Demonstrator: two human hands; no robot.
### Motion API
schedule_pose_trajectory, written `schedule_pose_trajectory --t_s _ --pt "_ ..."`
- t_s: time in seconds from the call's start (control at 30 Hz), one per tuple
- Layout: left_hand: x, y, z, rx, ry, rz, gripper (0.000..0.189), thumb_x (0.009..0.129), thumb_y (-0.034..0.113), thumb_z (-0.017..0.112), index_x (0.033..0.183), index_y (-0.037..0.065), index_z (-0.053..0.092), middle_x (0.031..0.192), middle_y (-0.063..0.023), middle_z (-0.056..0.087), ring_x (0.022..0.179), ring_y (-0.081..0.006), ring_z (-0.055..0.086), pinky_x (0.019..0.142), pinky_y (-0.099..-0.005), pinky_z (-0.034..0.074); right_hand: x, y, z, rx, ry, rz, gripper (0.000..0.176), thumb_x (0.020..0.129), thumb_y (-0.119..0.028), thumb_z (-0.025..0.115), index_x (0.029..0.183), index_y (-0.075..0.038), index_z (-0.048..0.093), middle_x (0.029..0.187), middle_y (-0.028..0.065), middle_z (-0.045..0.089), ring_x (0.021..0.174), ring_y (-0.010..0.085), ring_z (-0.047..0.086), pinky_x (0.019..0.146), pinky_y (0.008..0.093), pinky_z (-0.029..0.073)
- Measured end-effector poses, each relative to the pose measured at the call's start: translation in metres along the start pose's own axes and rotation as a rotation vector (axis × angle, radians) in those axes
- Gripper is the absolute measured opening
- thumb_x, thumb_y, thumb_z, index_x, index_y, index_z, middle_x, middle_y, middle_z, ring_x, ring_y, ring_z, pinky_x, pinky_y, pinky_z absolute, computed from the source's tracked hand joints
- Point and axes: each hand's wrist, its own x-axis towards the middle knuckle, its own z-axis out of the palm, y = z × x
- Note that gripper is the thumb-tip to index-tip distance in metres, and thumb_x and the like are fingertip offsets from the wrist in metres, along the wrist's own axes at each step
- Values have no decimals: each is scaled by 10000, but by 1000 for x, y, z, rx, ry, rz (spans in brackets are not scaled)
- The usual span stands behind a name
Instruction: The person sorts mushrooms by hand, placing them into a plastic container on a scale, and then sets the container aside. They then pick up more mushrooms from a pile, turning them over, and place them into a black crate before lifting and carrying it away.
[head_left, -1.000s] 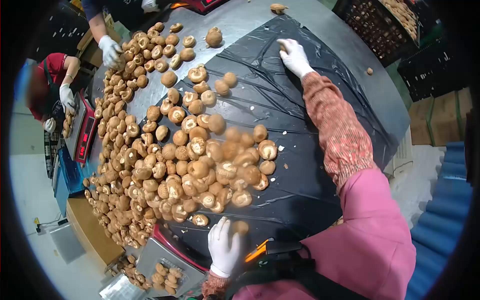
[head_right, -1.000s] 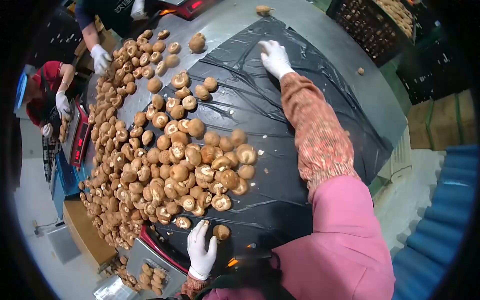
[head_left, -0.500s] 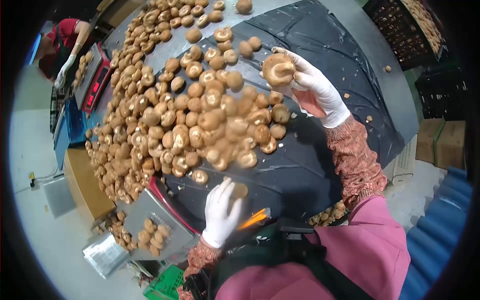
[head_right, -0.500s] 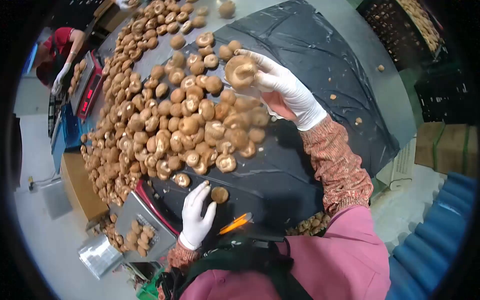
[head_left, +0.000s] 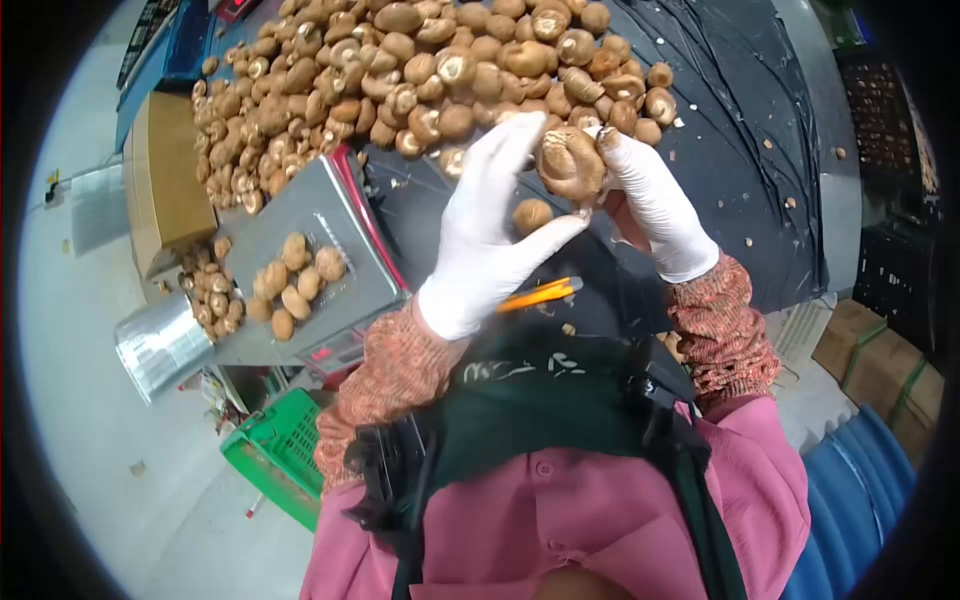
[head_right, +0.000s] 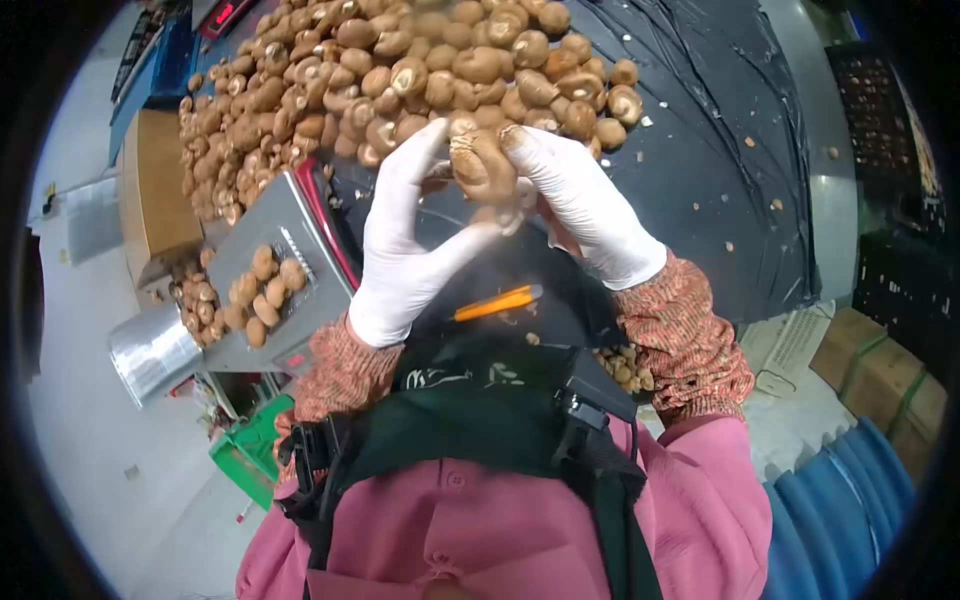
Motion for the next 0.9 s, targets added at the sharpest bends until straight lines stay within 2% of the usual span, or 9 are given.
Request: schedule_pose_trajectory --t_s 0.1,0.2,0.23,0.3,0.43,0.47,0.57,0.8,0.9 --pt "-19 -2 -16 73 -8 26 736 752 62 816 1412 28 493 1310 -146 588 1185 -278 601 1038 -353 461 -12 18 22 -148 49 35 443 1056 -390 493 1208 10 607 929 58 696 741 123 655 653 262 534" --pt "-38 15 -39 -829 68 -481 638 830 86 764 1393 -13 483 1293 -150 595 1170 -253 607 1014 -362 477 -18 16 40 -210 35 14 420 1053 -374 511 1176 12 621 899 62 699 713 108 639 660 248 519" --pt "-47 -3 -49 -939 11 -467 541 944 191 659 1387 -47 460 1273 -152 598 1127 -237 618 979 -375 497 -19 14 46 -220 22 -3 408 1051 -364 521 1170 11 625 899 66 702 709 103 636 663 242 514" --pt "-62 -8 -66 -1208 10 -454 640 953 336 603 1434 -43 419 1349 -226 560 1100 -287 629 915 -409 537 -19 19 57 -442 121 -130 288 1039 -231 553 1207 -10 628 1015 69 700 824 88 637 742 237 516" --pt "-94 -17 -84 -1370 75 -409 547 1011 302 509 1434 -32 420 1385 -235 537 1146 -342 606 955 -467 512 -25 37 101 -585 38 -318 363 921 -105 682 1267 -23 608 1212 77 634 1051 126 594 871 279 515" --pt "-101 -20 -88 -1519 45 -343 506 1046 270 464 1434 -50 406 1317 -171 589 1161 -269 610 980 -431 511 -25 40 110 -649 -4 -363 408 889 -85 711 1278 -27 603 1246 80 620 1092 138 584 905 295 511" --pt "-128 -27 -99 -1469 92 -430 481 1055 259 450 1429 -43 427 1348 -155 575 1207 -251 589 1037 -412 470 -17 47 139 -1248 -181 -777 575 760 -114 792 1298 -65 596 1291 121 604 1155 290 589 1002 393 461" --pt "-190 -31 -117 -1462 205 -478 444 1081 236 388 1414 -53 438 1340 -156 575 1197 -243 592 1050 -395 440 -3 96 175 -1247 -446 -620 540 748 -133 811 1243 -65 607 1218 149 624 1094 316 618 926 378 516" --pt "-209 -25 -140 -1219 142 -542 489 1088 285 349 1459 -31 383 1374 -149 549 1201 -280 574 1074 -435 412 20 114 192 -1152 -279 -586 507 775 -141 805 1226 -39 598 1165 153 646 1071 299 642 929 371 518"
